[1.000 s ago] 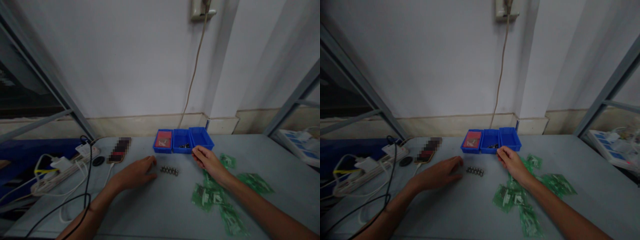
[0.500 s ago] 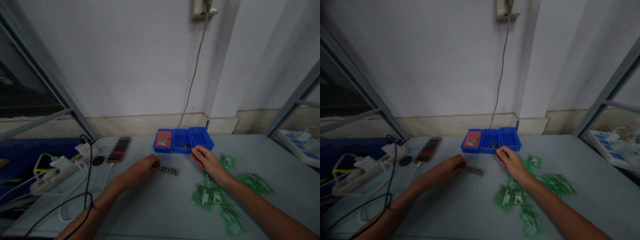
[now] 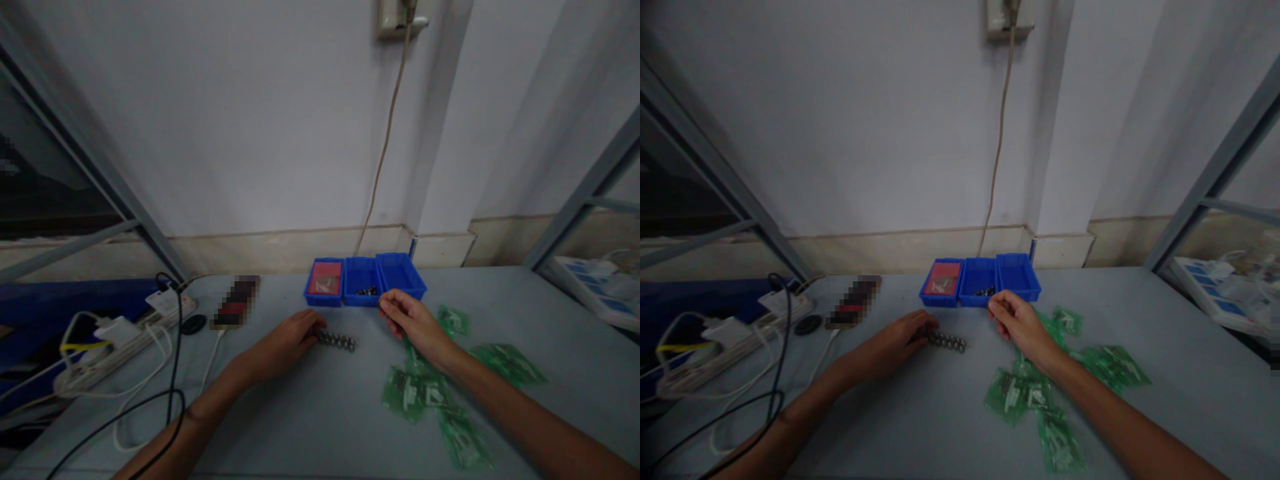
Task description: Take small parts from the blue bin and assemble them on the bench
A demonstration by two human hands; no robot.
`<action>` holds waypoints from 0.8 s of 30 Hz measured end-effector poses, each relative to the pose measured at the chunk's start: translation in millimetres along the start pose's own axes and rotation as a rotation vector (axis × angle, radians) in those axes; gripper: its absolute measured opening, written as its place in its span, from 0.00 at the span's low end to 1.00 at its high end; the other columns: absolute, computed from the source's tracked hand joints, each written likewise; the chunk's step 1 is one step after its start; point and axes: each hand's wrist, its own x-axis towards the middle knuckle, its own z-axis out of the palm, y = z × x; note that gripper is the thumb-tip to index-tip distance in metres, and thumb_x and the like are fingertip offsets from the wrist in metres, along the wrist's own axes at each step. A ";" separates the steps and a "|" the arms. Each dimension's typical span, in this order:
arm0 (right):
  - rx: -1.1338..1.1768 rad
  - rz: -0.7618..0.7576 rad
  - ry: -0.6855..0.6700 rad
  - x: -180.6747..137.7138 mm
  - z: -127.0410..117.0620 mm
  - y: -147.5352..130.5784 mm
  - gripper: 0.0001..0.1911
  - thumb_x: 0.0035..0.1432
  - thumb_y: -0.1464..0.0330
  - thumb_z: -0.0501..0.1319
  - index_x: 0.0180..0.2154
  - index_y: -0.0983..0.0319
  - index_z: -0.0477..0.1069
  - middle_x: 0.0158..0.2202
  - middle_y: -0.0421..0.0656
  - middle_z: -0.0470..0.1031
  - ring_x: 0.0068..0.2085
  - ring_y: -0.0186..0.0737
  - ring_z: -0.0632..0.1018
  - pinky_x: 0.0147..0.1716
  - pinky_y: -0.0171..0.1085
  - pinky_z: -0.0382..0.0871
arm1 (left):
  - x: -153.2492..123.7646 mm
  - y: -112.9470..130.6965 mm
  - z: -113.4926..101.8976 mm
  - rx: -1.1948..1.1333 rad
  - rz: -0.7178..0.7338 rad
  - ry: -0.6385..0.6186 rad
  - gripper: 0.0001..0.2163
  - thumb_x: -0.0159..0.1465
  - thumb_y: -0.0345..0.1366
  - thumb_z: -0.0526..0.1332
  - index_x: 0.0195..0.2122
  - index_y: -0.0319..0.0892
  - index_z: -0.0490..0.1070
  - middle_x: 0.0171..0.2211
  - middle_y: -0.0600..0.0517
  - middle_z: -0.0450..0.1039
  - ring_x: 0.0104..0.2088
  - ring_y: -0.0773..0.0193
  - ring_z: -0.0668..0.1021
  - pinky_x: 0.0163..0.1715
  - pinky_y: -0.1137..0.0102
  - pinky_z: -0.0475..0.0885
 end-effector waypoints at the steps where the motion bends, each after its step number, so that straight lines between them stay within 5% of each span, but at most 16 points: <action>1: 0.012 -0.011 -0.007 0.0 0.1 0.4 0.18 0.64 0.50 0.64 0.37 0.58 0.69 0.24 0.34 0.66 0.22 0.32 0.65 0.21 0.33 0.58 | -0.6 -0.1 0.0 0.002 0.006 0.000 0.11 0.68 0.29 0.57 0.51 0.45 0.69 0.48 0.49 0.74 0.47 0.56 0.76 0.50 0.62 0.71; 9: 0.043 -0.052 -0.012 1.4 -0.6 4.5 0.18 0.60 0.52 0.68 0.40 0.59 0.71 0.30 0.36 0.70 0.23 0.31 0.68 0.20 0.32 0.59 | -1.3 -0.3 1.1 -0.003 0.019 0.004 0.13 0.67 0.30 0.59 0.52 0.45 0.68 0.50 0.48 0.72 0.50 0.56 0.76 0.53 0.61 0.71; 24: 0.028 -0.066 -0.031 0.1 0.9 2.5 0.16 0.62 0.54 0.68 0.40 0.58 0.70 0.26 0.33 0.66 0.22 0.31 0.67 0.21 0.33 0.58 | 2.0 -1.0 5.7 0.027 0.039 0.050 0.08 0.68 0.27 0.57 0.47 0.43 0.68 0.46 0.49 0.72 0.45 0.57 0.75 0.49 0.63 0.71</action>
